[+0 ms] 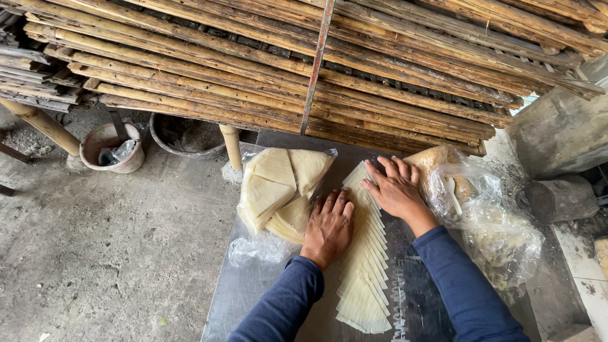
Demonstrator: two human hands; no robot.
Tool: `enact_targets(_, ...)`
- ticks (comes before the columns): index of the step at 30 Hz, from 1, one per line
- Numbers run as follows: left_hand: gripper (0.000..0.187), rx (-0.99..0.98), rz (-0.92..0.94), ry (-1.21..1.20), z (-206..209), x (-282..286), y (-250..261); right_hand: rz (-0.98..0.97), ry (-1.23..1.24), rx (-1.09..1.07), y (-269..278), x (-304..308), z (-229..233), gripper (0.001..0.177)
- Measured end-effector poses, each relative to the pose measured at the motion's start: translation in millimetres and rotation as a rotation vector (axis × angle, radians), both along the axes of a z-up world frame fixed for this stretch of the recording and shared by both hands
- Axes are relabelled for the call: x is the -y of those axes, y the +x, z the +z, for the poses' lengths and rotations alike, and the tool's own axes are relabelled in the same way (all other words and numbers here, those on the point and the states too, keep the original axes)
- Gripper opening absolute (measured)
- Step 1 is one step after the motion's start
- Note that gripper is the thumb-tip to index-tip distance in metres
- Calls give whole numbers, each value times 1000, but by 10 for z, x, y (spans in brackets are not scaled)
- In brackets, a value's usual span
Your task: The person folds thin triangular wrappers on a metal table, places a small amount of filling onto each, and rolls them into cylindrical shapes. The person repeats this process for multiple wrappers, stacking the finished rolls on the table.
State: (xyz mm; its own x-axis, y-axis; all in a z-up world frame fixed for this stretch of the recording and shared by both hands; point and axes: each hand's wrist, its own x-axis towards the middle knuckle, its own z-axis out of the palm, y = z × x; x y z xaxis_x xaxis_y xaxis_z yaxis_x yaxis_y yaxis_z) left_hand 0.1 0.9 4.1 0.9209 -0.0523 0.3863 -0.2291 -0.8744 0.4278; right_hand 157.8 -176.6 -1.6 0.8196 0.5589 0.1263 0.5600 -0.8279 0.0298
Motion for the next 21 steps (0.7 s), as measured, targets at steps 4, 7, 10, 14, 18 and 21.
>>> enact_targets(4,32,7,0,-23,-15,6,3,-24,30,5,-144,99,73,51)
enact_targets(7,33,15,-2,-28,-28,7,6,-1,88,-6,-228,105,105,47)
enact_targets(10,34,21,-1,-42,-28,10,4,-39,68,-80,-277,139,127,45)
enact_targets(14,34,17,-6,-44,-5,-1,5,-48,65,-197,-399,259,202,46)
enact_targets(18,30,36,-16,-37,-3,-11,-21,71,123,-140,-786,313,204,54)
enact_targets(21,31,54,-28,5,-16,-32,-15,41,15,-65,-982,278,209,50)
